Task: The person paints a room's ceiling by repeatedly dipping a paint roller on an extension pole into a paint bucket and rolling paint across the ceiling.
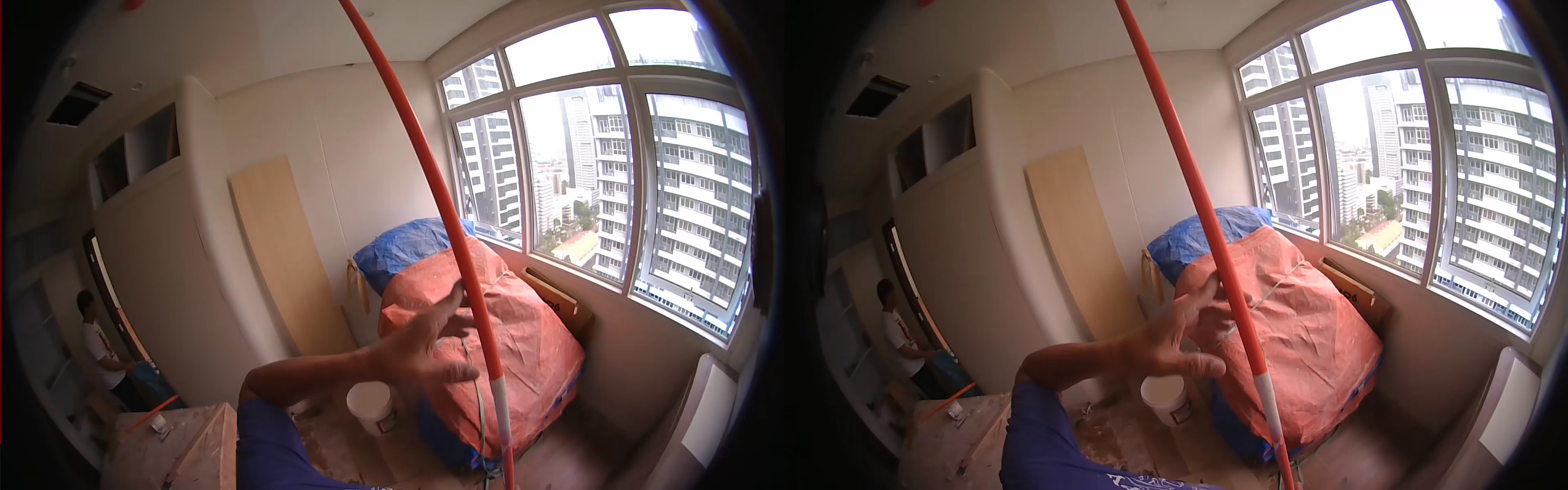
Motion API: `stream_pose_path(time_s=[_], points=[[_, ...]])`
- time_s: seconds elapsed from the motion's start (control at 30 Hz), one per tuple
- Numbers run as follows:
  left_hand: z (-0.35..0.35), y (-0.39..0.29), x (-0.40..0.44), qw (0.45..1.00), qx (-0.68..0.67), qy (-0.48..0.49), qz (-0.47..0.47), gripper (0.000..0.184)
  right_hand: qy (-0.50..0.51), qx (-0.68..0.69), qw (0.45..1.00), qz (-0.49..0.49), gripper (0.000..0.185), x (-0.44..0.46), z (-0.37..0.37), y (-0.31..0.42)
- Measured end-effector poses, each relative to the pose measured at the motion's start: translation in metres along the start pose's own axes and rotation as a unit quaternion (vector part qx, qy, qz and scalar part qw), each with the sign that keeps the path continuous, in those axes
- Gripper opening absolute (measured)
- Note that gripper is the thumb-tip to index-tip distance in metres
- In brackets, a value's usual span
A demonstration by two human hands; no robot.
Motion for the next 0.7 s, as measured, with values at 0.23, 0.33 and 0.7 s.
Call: stream_pose_path(time_s=[0.23,0.33,0.7], points=[[0.058,0.037,0.024,0.995,-0.045,-0.092,-0.002,0.109,-0.003,0.040,0.999,0.026,0.041,0.082,-0.005,0.050],[0.080,0.049,0.034,0.985,-0.113,-0.127,-0.030,0.101,0.035,0.031,0.998,0.034,0.042,0.106,-0.036,0.040],[0.129,0.090,0.039,0.966,-0.070,-0.249,-0.015,0.099,0.031,0.067,0.997,-0.011,0.033,0.224,-0.084,0.131]])
Point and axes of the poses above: each hand's wrist, its own x-axis towards the middle knuckle, its own z-axis out of the back of the hand, y = z × x, the point moved 2 cm from there along x, towards the middle knuckle, and after that the axes turned 4 degrees about z, right-handed, at the moved point
